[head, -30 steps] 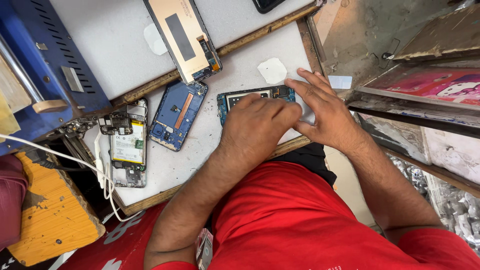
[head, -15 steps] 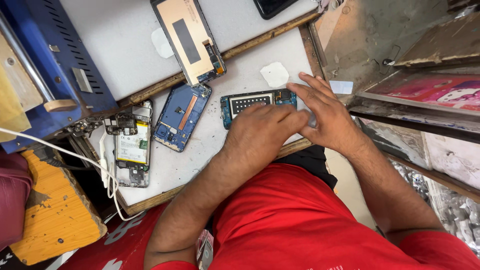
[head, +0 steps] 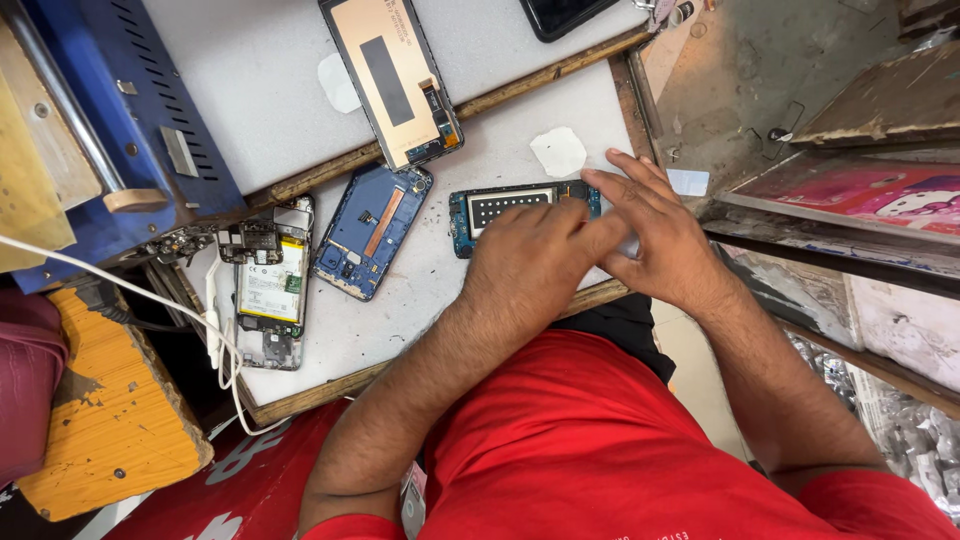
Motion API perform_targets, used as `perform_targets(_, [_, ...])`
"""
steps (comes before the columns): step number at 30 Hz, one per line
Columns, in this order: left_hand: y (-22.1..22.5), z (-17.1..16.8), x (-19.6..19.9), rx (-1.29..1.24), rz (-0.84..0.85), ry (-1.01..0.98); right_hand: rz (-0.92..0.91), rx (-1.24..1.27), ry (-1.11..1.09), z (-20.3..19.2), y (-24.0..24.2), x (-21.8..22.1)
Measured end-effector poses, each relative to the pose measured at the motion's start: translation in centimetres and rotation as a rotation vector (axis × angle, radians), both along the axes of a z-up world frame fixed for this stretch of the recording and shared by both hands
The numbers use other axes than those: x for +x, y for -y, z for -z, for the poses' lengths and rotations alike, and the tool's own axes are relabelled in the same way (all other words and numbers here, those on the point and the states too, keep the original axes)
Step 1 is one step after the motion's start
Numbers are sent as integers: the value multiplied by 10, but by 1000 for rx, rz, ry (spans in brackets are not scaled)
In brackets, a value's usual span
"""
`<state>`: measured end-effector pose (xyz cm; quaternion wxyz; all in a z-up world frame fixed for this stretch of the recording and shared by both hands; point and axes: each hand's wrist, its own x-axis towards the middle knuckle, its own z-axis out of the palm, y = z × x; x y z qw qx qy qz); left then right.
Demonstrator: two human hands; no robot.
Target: The person disassembles and reassembles multiple smartphones on a workbench. They remove back covers, disconnect and reconnect internal components, and use a screwdriver to adjust parts. The person also connects a charging cable to test the devices.
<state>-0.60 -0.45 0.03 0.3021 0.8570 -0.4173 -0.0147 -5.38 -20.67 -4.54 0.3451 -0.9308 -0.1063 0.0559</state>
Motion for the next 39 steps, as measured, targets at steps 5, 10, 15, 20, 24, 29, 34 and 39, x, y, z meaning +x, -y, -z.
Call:
perform_targets(5, [5, 0, -8, -12, -53, 113, 11, 24, 10, 2, 2, -2])
perform_targets(10, [10, -2, -15, -26, -166, 119, -54, 48, 82, -1, 0, 1])
perform_targets(15, [17, -1, -28, 4, -234, 118, -27, 68, 79, -1, -6, -1])
perform_targets(20, [17, 5, -27, 58, -208, 119, -69, -108, 88, 4, -7, -2])
perform_targets(24, [19, 7, -25, 49, -213, 112, -1, -1, 59, 5, -7, -4])
perform_targets(29, [12, 9, -16, 7, -170, 86, -13, -15, 52, 4, -7, -1])
perform_targets(34, [3, 6, -4, -73, -102, 29, -40, 46, 124, 7, 0, -1])
perform_targets(39, [0, 5, 9, -27, 100, -208, -14, 42, 69, 7, 3, -5])
